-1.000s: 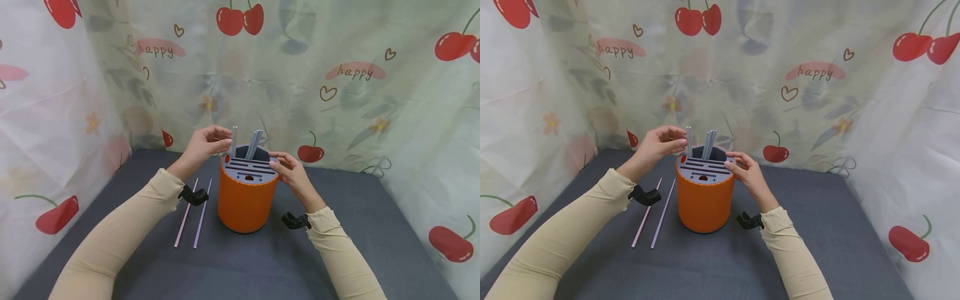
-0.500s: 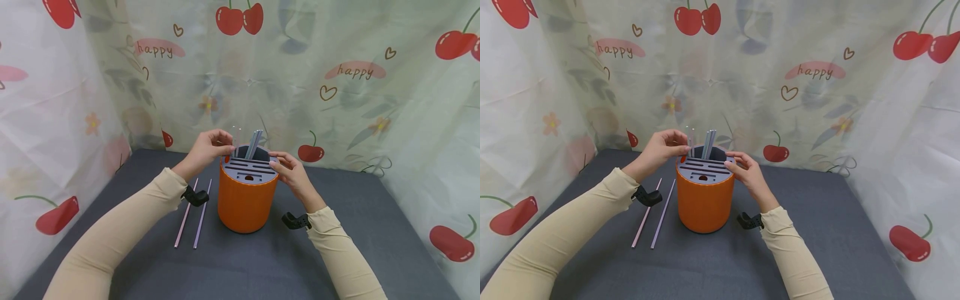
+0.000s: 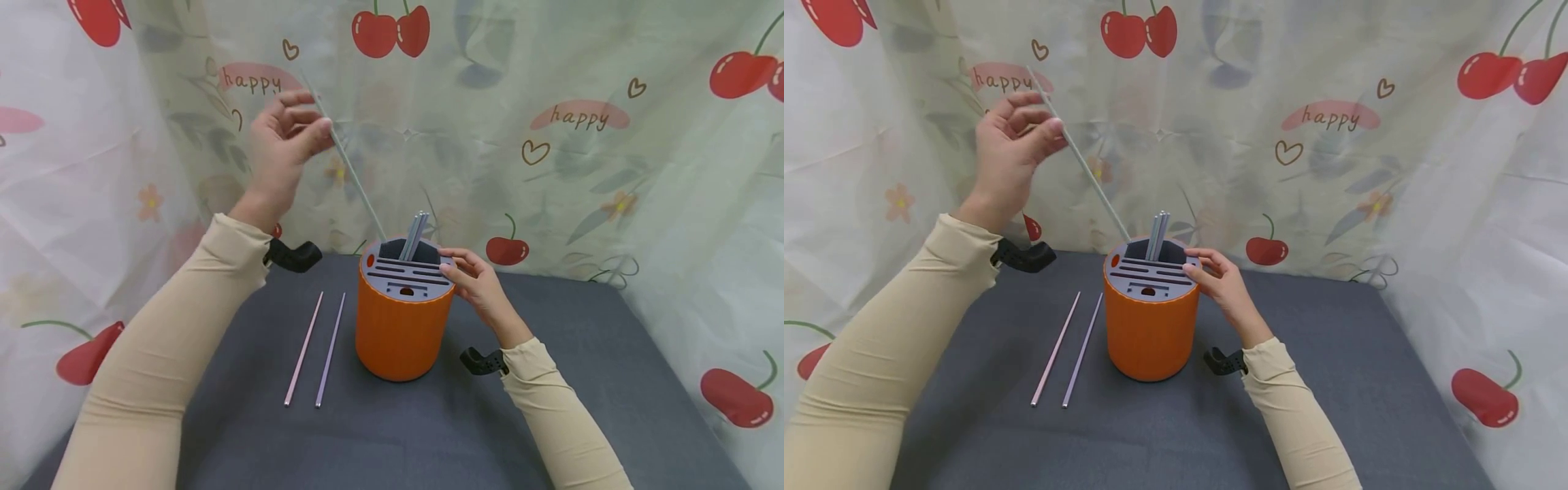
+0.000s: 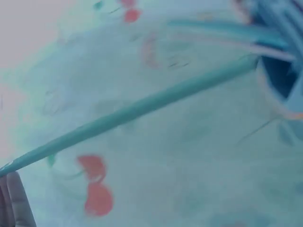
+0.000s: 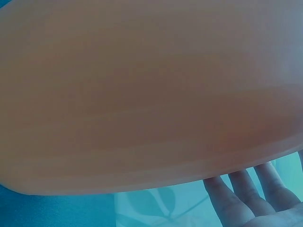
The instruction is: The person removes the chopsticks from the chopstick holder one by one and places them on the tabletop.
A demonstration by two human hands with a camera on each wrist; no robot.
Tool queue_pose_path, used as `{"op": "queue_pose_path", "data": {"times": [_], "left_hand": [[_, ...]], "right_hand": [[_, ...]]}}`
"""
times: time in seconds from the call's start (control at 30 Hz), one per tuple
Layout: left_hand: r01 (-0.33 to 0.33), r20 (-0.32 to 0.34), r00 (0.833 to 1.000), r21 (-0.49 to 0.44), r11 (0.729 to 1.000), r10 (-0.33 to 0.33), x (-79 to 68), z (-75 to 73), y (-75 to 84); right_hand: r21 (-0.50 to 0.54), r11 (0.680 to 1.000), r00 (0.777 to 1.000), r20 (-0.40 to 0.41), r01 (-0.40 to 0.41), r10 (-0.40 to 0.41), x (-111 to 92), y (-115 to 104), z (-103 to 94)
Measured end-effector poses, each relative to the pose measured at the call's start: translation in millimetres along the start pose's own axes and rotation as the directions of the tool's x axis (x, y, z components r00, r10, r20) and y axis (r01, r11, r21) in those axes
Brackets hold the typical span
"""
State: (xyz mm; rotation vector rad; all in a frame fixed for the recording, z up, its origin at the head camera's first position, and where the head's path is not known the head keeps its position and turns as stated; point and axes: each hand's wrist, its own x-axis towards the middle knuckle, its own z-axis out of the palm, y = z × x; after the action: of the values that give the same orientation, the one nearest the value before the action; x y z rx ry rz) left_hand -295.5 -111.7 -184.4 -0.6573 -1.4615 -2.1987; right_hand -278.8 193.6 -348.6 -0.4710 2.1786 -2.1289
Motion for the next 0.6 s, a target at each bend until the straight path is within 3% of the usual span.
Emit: {"op": "queue_pose_path", "data": {"times": [0.1,0.17,0.27,0.33,0.43,0.53,0.6], "left_hand": [[0.032,-0.078,0.996,-0.066,0.997,-0.037,7.4,-15.6,15.7],[0.102,-0.105,0.989,-0.068,0.992,-0.109,7.9,-28.8,15.7],[0.228,-0.114,0.967,-0.016,0.974,-0.228,1.9,-52.3,-0.3],[0.320,-0.118,0.943,0.070,0.945,-0.310,-5.7,-70.4,-19.4],[0.428,-0.115,0.903,0.284,0.858,-0.413,-20.9,-98.1,-50.3],[0.469,-0.097,0.870,0.465,0.750,-0.484,-38.1,-126.3,-82.1],[0.486,-0.087,0.846,0.533,0.693,-0.526,-49.8,-142.9,-99.6]], "right_hand": [[-0.001,1.000,1.000,0.000,-0.002,0.002,0.2,-0.2,0.2],[-0.002,1.000,1.000,-0.004,-0.001,0.001,0.1,0.1,-0.4],[-0.002,1.000,1.000,-0.004,0.000,0.000,0.1,-0.1,-0.7],[0.002,1.000,1.000,-0.002,-0.001,0.001,0.1,-0.5,-0.5],[0.013,1.000,1.000,0.002,-0.007,0.007,-0.3,-1.8,0.5],[0.017,1.000,1.000,0.001,-0.013,0.013,-0.3,-2.4,0.9],[0.015,1.000,1.000,0.001,-0.014,0.014,-0.5,-2.7,0.8]]}}
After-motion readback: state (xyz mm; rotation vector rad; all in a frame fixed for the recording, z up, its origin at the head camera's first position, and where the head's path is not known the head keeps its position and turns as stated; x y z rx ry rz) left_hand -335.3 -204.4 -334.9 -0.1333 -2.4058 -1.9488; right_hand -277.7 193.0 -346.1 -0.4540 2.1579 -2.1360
